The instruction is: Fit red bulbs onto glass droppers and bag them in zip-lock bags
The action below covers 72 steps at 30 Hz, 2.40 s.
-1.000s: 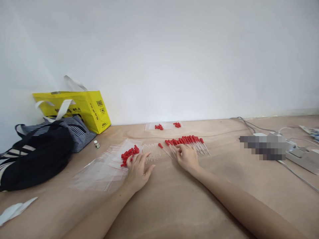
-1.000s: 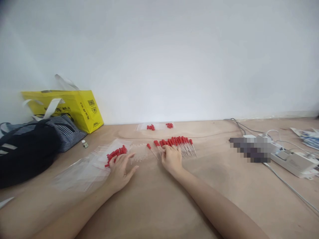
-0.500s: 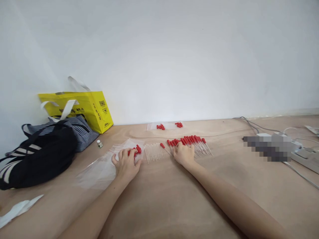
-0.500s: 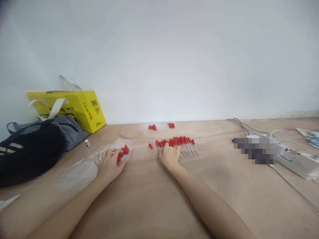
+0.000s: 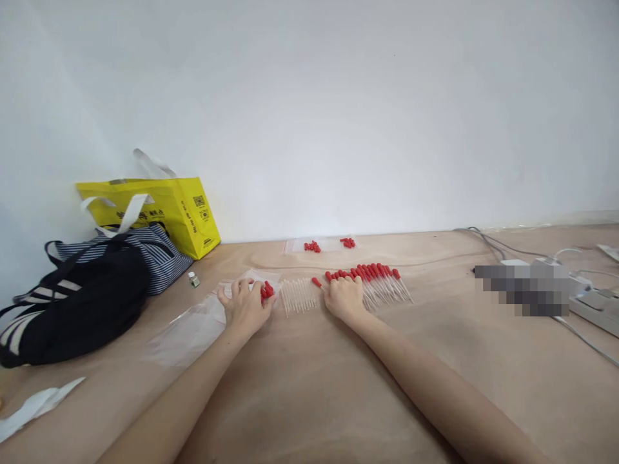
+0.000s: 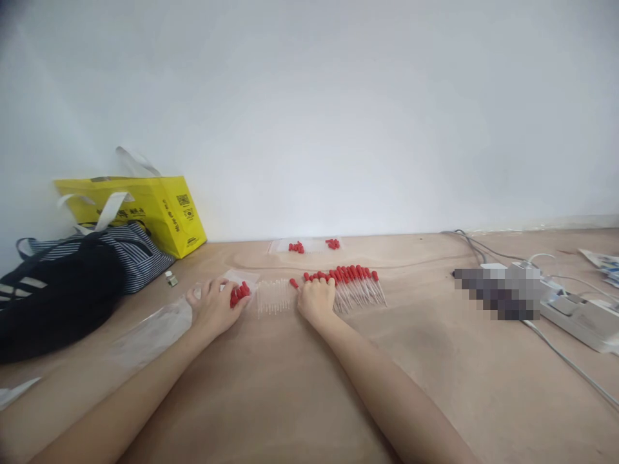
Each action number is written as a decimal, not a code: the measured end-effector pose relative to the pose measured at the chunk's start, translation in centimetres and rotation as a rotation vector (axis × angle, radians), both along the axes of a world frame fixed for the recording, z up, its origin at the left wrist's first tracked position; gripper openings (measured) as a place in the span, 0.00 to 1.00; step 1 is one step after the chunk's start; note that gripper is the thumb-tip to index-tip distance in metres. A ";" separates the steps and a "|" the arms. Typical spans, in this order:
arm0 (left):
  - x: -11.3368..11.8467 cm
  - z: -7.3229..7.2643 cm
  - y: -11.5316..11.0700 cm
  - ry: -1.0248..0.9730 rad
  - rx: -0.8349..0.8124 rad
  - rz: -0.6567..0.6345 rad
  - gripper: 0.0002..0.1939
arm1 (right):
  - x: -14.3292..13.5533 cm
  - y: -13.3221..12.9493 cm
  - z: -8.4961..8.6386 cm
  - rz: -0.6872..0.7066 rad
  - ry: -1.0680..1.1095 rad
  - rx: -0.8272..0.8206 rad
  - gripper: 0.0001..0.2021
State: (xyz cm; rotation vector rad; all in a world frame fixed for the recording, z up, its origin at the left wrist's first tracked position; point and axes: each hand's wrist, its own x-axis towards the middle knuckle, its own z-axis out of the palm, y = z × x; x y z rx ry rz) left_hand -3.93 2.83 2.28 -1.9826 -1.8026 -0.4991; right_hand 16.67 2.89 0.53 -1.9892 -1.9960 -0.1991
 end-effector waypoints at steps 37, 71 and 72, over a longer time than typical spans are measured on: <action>3.3 -1.6 -5.5 0.032 -0.161 -0.719 0.07 | 1.1 -1.7 0.8 0.096 0.211 -0.027 0.11; 5.2 -2.3 -5.6 -0.336 -0.220 -0.756 0.10 | 4.7 -8.1 -2.2 0.684 0.190 0.165 0.16; 5.2 -2.2 -5.7 -0.325 -0.215 -0.765 0.10 | 4.7 -8.1 -2.1 0.680 0.166 0.172 0.16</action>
